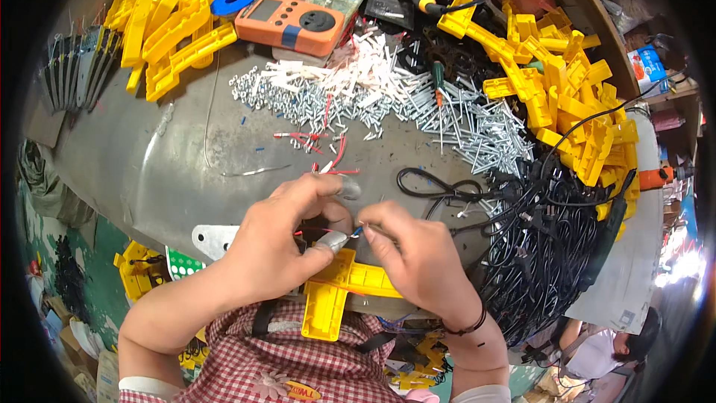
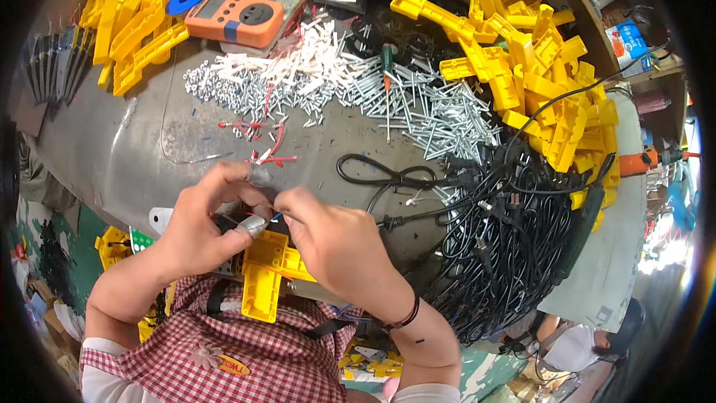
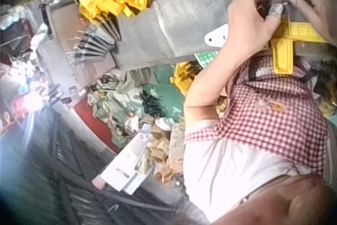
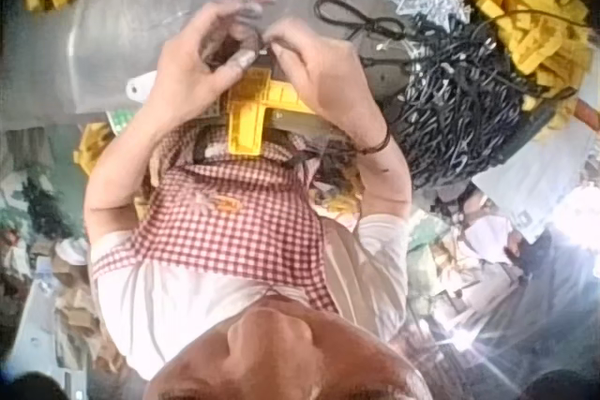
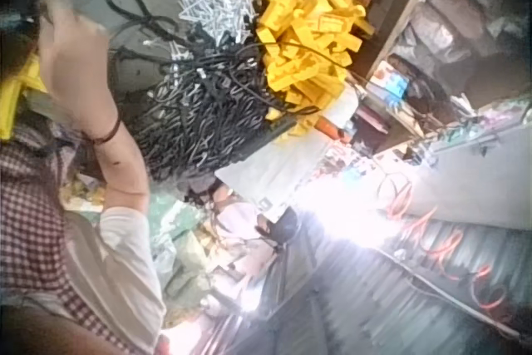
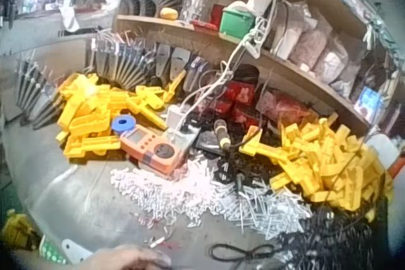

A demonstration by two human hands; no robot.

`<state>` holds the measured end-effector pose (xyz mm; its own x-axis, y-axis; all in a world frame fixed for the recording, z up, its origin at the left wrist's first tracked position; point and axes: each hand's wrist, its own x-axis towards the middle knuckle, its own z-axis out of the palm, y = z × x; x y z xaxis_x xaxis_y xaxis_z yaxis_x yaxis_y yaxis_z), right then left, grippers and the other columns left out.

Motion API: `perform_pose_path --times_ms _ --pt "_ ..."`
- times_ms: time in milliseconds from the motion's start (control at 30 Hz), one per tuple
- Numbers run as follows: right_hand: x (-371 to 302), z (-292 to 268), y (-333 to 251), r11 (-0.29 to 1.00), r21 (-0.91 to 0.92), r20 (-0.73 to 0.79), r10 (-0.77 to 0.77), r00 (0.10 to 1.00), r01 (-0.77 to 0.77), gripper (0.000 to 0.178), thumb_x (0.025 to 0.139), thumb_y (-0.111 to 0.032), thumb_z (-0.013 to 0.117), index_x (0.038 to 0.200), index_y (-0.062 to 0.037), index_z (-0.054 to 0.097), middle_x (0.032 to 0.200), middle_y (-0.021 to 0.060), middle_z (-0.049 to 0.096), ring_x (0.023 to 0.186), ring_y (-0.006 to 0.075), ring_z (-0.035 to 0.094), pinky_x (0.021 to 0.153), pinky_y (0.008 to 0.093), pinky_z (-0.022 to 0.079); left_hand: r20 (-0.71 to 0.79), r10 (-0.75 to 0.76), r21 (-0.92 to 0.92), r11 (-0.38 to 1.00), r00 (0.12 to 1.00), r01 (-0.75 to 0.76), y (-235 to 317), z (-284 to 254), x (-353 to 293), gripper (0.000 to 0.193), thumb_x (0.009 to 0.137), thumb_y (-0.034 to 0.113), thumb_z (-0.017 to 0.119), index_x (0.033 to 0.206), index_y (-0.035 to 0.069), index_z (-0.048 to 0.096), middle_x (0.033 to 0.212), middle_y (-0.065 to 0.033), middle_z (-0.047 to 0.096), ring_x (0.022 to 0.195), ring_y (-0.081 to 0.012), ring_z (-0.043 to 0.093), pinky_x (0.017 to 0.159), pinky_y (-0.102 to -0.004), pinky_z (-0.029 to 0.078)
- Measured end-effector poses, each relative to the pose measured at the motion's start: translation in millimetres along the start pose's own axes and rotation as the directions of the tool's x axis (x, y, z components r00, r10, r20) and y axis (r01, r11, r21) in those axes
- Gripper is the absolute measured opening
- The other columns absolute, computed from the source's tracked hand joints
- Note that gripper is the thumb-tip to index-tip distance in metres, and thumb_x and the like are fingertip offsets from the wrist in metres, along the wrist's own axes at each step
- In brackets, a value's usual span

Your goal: The person assembles electronic components by connecting wiring harnesses, soldering solder wire with a soldering iron, and fastening screws with an electric screwdriver to secure metal brackets to yellow plastic housings.

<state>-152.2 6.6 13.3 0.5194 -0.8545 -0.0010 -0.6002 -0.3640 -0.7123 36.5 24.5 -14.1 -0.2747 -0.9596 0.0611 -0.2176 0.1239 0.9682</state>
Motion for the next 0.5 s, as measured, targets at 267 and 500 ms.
perform_pose_path --times_ms 267,500 --pt "9.5 -1.8 9.0 0.99 0.139 0.096 -0.051 0.994 0.037 0.014 0.083 -0.016 0.059 0.083 -0.0019 0.058 0.076 0.0125 0.058 0.075 0.0269 0.06 0.062 0.0349 0.046 -0.155 -0.008 0.042 0.999 0.988 0.014 -16.8 12.0 -5.8 0.049 0.07 0.004 0.064 0.113 0.004 0.04 0.081 -0.0041 0.064 0.076 -0.0196 0.062 0.09 -0.0377 0.036" --pt "13.8 0.5 13.9 0.939 0.295 0.084 0.159 0.984 -0.176 0.018 0.082 -0.021 0.062 0.089 -0.0047 0.058 0.079 0.0108 0.06 0.068 0.0219 0.061 0.059 0.0333 0.046 -0.235 0.283 0.385 0.906 0.93 -0.179 -13.2 15.5 2.2 0.049 0.069 0.005 0.064 0.112 0.007 0.04 0.078 0.0005 0.065 0.068 -0.0171 0.059 0.092 -0.0469 0.028"
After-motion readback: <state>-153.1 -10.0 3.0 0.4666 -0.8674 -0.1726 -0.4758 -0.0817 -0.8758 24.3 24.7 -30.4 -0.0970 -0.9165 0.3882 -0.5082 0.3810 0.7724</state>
